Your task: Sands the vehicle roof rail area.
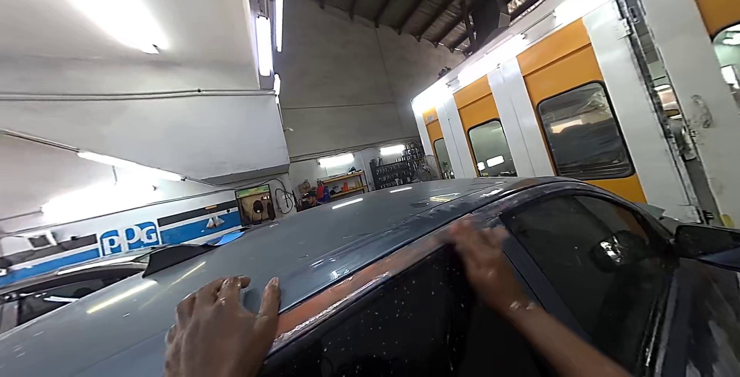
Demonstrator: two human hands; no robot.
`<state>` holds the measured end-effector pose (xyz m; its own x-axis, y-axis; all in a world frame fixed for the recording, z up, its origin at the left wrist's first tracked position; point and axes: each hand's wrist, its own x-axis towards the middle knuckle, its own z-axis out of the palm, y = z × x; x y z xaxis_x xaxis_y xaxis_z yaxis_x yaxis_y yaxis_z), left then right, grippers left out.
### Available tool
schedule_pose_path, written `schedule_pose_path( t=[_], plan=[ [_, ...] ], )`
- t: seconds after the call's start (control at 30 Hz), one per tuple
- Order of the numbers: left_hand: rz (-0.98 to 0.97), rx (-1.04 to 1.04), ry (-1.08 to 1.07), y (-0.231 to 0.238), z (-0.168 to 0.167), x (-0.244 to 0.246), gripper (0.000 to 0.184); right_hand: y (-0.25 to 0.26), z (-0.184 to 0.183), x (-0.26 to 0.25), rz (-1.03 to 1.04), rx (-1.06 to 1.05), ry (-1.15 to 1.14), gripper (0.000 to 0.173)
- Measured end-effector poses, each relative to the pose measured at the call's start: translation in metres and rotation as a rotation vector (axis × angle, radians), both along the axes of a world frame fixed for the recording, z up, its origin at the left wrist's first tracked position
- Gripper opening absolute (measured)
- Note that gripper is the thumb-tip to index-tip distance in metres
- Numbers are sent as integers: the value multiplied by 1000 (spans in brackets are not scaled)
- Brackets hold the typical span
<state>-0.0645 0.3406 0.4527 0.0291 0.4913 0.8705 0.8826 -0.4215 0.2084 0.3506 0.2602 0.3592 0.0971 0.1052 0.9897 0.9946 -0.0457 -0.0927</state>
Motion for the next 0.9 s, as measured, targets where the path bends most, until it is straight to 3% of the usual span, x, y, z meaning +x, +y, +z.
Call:
schedule_pose_path(
  t=[0.07, 0.13, 0.2, 0.27, 0.3, 0.37, 0.43, 0.5, 0.57, 0.63, 0.7, 0.77, 0.87, 0.9],
  plan=[
    [25, -4, 1, 1, 0, 4, 62, -7, 10, 19, -90, -94, 148, 41],
    [31, -10, 6, 2, 1, 3, 62, -6, 14, -48, -73, -99, 124, 38],
    [3, -24, 7, 4, 0, -1, 62, 3, 2, -143, 102, -58, -15, 37],
    [-45, -35, 4, 2, -2, -5, 62, 8, -6, -190, 276, -86, -133, 38],
    [-58, -44, 4, -1, -1, -6, 62, 6, -5, -179, 286, -88, -170, 37],
    [-45, -46, 11, -4, 3, -5, 60, 4, 0, -99, 223, -19, -170, 37],
    [-4, -34, 19, -2, 3, 0, 59, 2, 2, 0, 114, 37, -52, 40],
    [40, -8, 13, 2, 2, 4, 59, -1, 12, 30, -12, -31, 139, 41],
    [68, 8, 17, 6, 2, 3, 60, -1, 19, -40, -60, -90, 196, 39],
    [74, 0, 14, 5, 1, 0, 60, 8, 5, -147, 90, -26, 77, 35],
    [53, -17, 6, 1, -1, -3, 60, 10, -7, -206, 254, -64, -74, 38],
    [41, -6, 5, -1, 1, -7, 61, 8, -4, -165, 215, -36, -129, 36],
    [66, 2, 2, 3, 0, -5, 63, 1, -5, -25, 29, 39, -1, 40],
    [89, -5, 1, 4, 0, -2, 64, -1, -3, 1, -25, 17, 63, 41]
  ],
)
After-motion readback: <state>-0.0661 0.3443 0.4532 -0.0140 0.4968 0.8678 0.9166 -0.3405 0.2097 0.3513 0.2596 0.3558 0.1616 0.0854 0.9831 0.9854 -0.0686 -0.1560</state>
